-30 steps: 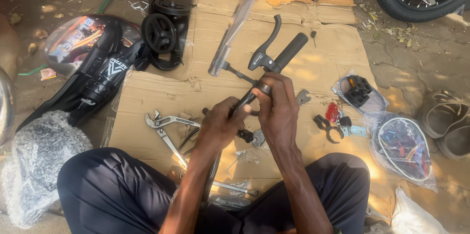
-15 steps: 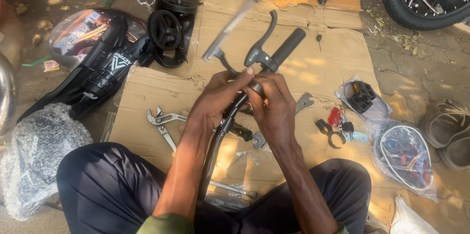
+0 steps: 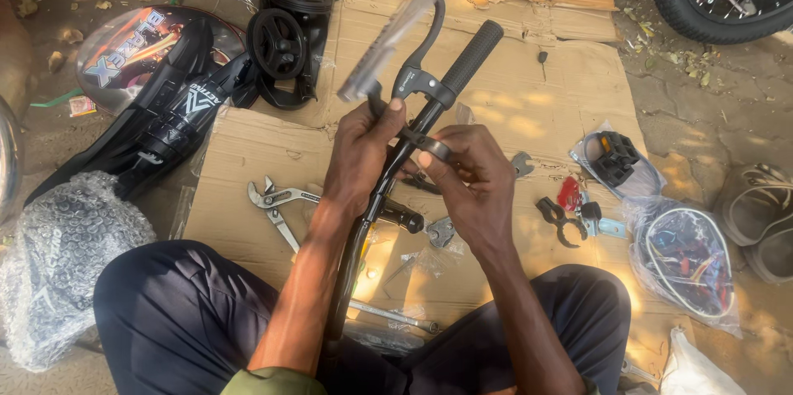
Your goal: The person sits on the ground on cardboard and assembles a bicycle handlebar. They slide a grip onto the bar, attach brake levers and a stem clamp, then use a screwdriver and hex keys to tighten the components, repositioning the bar repeatedly while working on each side.
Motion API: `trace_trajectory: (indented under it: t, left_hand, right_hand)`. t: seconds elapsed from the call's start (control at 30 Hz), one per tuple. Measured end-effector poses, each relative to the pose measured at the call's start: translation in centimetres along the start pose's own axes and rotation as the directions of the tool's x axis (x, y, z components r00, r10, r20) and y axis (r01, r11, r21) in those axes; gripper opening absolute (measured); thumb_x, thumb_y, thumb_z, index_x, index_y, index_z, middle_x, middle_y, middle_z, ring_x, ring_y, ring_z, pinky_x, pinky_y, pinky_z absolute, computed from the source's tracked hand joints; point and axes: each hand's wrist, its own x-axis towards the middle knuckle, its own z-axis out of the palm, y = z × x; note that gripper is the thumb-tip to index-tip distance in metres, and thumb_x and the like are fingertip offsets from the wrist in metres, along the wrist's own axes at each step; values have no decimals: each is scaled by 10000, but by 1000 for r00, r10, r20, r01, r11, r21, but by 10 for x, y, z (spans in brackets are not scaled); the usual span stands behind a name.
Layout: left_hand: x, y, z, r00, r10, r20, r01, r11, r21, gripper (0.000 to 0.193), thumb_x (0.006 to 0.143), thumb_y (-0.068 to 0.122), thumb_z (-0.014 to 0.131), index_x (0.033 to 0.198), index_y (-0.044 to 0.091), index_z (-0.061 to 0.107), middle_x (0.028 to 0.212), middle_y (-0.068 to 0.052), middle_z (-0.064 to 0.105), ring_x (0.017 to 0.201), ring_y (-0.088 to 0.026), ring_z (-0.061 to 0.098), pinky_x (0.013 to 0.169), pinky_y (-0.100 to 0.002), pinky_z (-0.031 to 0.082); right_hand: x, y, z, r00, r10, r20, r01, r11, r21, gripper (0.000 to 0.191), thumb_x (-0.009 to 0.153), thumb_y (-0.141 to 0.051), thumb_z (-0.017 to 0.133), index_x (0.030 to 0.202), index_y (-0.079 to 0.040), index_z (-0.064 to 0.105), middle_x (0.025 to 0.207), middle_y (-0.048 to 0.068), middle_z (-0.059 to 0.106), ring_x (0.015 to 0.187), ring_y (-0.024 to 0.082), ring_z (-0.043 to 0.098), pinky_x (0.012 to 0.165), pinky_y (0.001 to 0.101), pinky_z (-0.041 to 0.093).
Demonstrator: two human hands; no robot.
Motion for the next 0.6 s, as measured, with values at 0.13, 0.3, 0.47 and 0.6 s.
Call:
trace_trajectory:
  t: [0.13,0.3,0.47,0.6]
  left_hand:
    - [5,-4,4,997,-54,-61,63,987,147,512,1048,466,474,905,-8,604,658,-88,644,478,-136,610,412,-273,486]
    - [6,-7,0,997,-56,-59,65,987,147,552,1030,516,411,921,3,584,654,-104,666,467,-145,609,412,-281,506]
    - [9,-10,-9,993,-114,34,112,993,47,637,1053,538,377,871,-8,650,668,-92,649,490,-144,603,440,-273,498]
    - [14,-13,-11,986,-163,15,160,980,115,649,1040,531,354,795,6,647,607,-114,660,471,-166,602,429,-285,493]
  right_hand:
    - [7,13,-3,994,72,87,-101,912,397,115,996,-91,690,1055,-19,622,1160,69,605,989,147,670,839,320,645]
    - [9,33,-11,974,136,181,-182,946,268,233,1098,-244,576,1072,-23,647,1079,66,625,964,122,654,865,278,586]
    - [21,42,-18,959,99,267,-152,971,186,278,1074,-289,582,1100,-19,643,1023,21,541,849,119,600,780,295,563]
    - [32,32,-24,906,19,423,-82,988,133,333,1064,-291,589,1198,-3,688,1000,28,492,883,133,562,773,308,524]
